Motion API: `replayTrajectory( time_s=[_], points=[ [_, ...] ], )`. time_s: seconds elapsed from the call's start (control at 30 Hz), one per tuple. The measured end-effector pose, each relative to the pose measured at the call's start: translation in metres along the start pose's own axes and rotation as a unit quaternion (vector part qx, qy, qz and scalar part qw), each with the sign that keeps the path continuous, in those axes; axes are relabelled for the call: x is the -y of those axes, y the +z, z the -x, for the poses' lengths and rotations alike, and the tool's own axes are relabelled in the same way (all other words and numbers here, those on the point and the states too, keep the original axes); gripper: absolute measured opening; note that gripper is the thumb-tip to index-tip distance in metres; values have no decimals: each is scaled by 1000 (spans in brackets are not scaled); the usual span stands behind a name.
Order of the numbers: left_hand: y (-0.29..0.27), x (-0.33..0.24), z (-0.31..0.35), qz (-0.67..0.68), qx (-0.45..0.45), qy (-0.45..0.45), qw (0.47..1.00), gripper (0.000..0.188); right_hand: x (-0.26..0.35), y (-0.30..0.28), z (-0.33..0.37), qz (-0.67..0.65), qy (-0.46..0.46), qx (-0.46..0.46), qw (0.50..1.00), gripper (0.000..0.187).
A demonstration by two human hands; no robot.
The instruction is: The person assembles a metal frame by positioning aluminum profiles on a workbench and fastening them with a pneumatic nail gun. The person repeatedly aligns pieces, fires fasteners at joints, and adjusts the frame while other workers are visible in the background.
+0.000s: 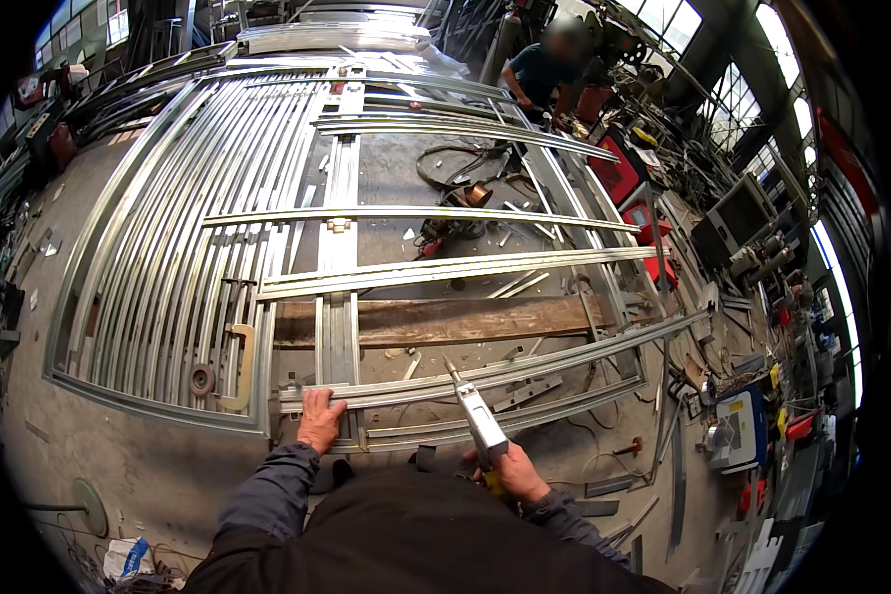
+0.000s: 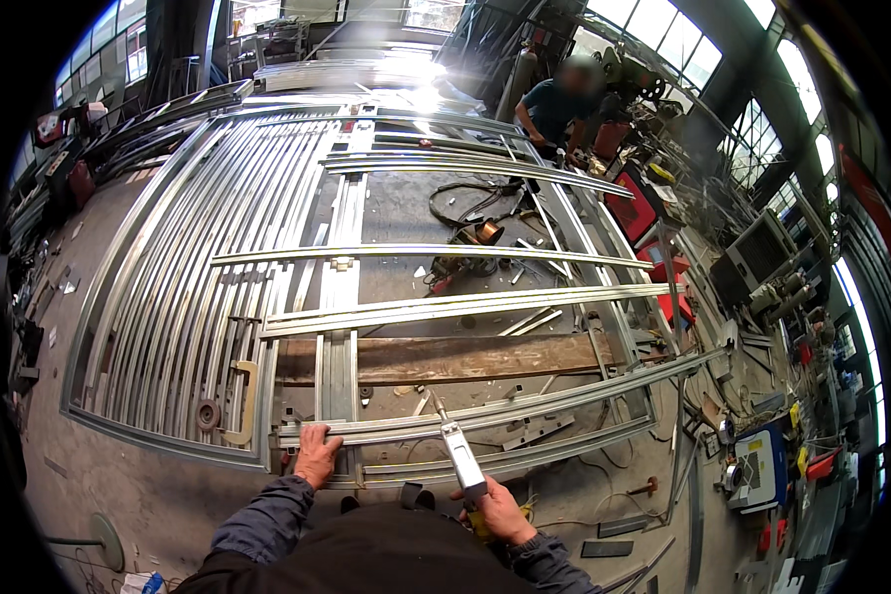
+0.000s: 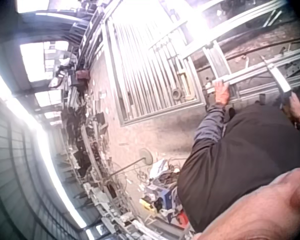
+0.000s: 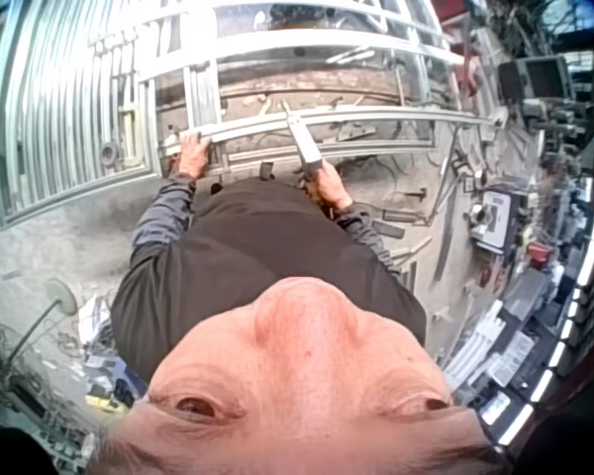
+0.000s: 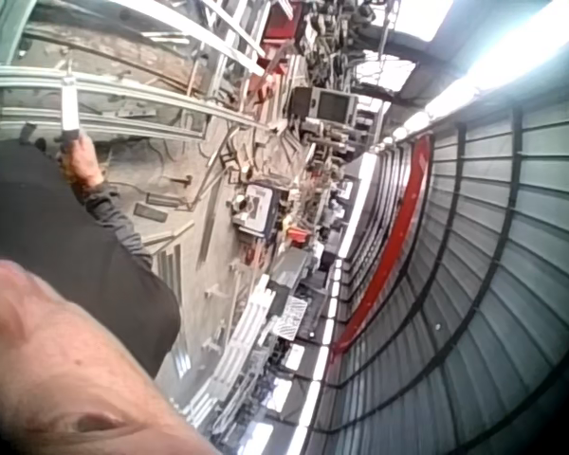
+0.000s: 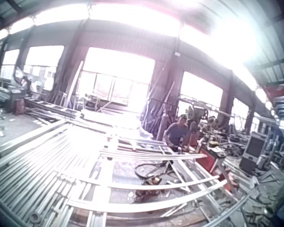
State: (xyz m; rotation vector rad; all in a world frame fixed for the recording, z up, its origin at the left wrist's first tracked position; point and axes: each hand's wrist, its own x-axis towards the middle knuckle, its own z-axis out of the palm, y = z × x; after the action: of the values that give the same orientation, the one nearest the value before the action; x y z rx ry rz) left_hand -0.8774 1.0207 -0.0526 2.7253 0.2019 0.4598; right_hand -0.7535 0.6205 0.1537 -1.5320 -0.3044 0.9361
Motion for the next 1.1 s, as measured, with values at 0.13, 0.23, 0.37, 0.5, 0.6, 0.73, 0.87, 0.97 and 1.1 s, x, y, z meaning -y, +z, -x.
replayTrajectory(
  time_s=[0.13, 0.23, 0.37, 0.5, 0.6, 0.73, 0.87, 0.97, 1.1],
  points=[
    [1, 0, 0, 8, -6, -5, 1000, 28, 2, 1, 1, -6, 17, -5, 1000, 64],
    [2, 1, -1, 1, -11, -4, 1000, 27, 0, 0, -2, -15, 27, -1, 1000, 65],
    [2, -3, -2, 11, -8, -15, 1000, 27, -4, -2, -3, -32, 26, 16, 999, 52],
    [2, -4, 0, 15, -4, -21, 1000, 27, -6, -3, -5, -28, 23, 27, 999, 46],
    [3, -4, 1, 7, -8, -25, 1000, 27, -2, -1, -6, -50, 34, 27, 998, 43],
    [7, -6, 2, -1, -22, -26, 999, 27, 4, -2, -9, -32, 49, 25, 998, 38],
    [10, -8, 2, -5, -17, -37, 999, 28, 3, -6, -10, -25, 52, 29, 998, 35],
    [8, -10, 0, -15, -12, -39, 999, 29, 4, -9, -10, -22, 50, 30, 998, 35],
    [9, -14, 2, -11, -11, -57, 998, 28, 6, -12, -9, -19, 51, 31, 998, 35]
  ],
)
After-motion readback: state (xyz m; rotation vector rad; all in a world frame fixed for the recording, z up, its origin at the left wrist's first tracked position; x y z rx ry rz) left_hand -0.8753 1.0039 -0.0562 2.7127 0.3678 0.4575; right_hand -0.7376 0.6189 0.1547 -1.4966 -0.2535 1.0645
